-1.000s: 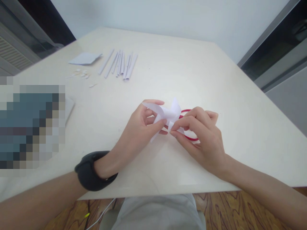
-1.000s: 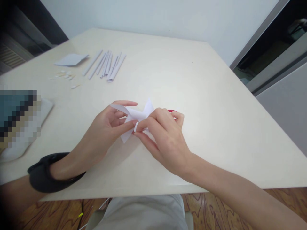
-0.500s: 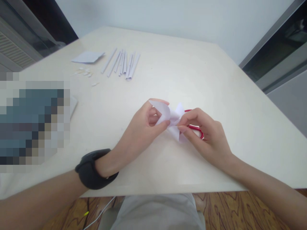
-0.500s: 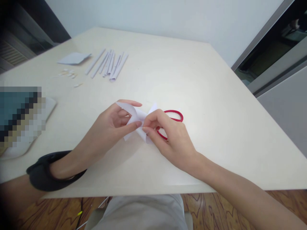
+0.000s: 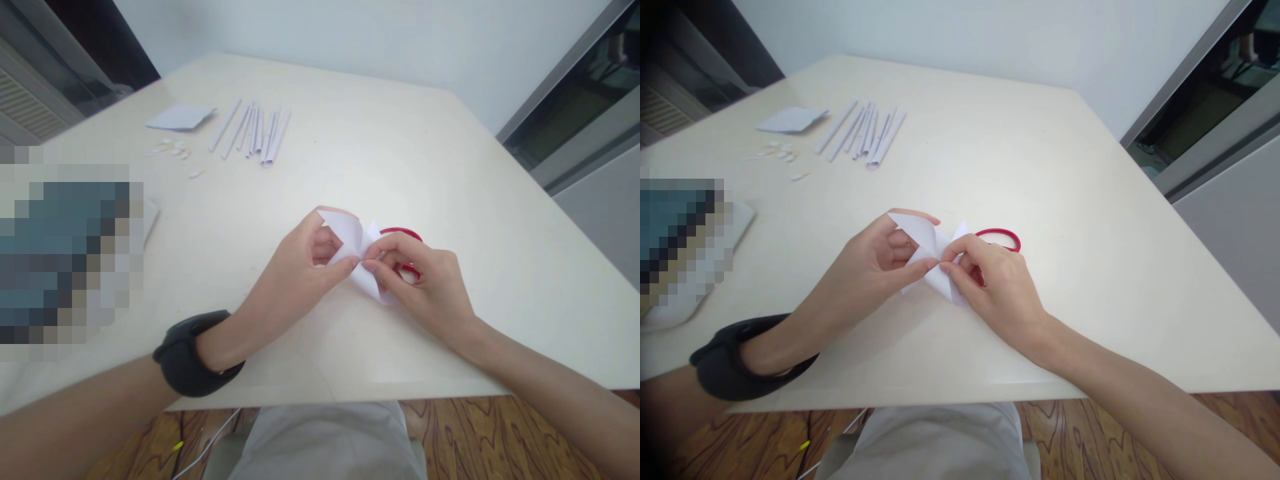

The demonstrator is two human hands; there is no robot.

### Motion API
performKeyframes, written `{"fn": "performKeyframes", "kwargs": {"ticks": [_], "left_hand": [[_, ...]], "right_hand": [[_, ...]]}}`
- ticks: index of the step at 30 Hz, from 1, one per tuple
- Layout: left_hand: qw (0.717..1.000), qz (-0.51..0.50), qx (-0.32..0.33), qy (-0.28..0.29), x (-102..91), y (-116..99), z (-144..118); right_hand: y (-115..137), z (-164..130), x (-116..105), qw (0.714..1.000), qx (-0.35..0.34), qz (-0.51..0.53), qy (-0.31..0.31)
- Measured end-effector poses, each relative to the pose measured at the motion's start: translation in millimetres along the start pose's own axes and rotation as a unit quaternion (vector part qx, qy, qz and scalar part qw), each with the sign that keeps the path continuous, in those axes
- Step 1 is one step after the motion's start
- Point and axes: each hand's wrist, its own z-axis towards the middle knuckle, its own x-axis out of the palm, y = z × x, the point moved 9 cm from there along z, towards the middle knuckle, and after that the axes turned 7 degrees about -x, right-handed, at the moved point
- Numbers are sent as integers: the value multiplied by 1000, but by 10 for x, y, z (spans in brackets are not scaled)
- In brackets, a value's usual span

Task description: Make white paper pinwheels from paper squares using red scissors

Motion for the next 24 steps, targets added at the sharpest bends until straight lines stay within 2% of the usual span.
{"fn": "performKeyframes", "kwargs": {"ticks": [6, 12, 24], "left_hand": [[1000, -23, -10, 3, 7, 16, 12], [996, -71, -27, 40, 58, 70, 32], [997, -64, -19, 28, 35, 16, 24]], "right_hand": [[-30, -6, -7, 1000, 11, 13, -5], [-92, -6, 13, 997, 41, 63, -1], [-55, 13, -29, 997, 46, 68, -5]]}}
